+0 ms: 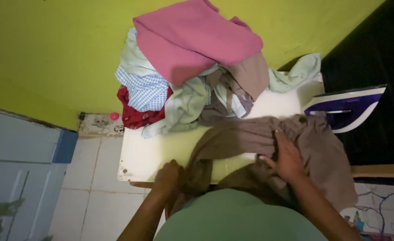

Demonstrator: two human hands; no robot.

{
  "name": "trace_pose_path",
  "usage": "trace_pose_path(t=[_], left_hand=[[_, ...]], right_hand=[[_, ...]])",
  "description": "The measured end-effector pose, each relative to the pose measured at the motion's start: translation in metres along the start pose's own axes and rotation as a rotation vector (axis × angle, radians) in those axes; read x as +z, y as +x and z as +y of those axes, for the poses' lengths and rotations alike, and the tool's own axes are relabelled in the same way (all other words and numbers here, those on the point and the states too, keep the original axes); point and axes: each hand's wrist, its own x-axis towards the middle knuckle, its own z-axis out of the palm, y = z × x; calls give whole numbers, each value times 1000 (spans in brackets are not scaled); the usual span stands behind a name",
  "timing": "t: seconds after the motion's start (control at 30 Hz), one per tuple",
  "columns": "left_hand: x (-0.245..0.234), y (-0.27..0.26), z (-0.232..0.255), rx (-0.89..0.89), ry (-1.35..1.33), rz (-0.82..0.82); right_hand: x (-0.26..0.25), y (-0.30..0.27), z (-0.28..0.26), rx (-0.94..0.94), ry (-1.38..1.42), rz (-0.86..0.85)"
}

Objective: The person irons a brown long-sleeved shirt on a white table. They use a purple and white iron to smooth the fabric, repeatedly adjusting the shirt's position and sleeves to ensure even coverage.

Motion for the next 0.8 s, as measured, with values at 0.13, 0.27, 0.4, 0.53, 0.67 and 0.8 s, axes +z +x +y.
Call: trace_pose_path(t=[0.13,0.27,0.4,0.53,0.67,0.8], left_hand=[[23,38,-46,62,-706,153],[-17,71,-92,272,-753,568],[-49,65,-103,-144,-782,317],[-36,60,-121,-136,-751,358],[6,55,-128,-304,-951,504],[7,41,-106,-260,-625,659]], right_hand=[[6,-6,37,160,18,26],[7,10,54,203,-27,-11],[-4,27,37,206,-133,-11],[-24,26,3,327,-260,-233],[-35,13,-14,331,-197,-255],[-36,11,-16,332,-183,-253]])
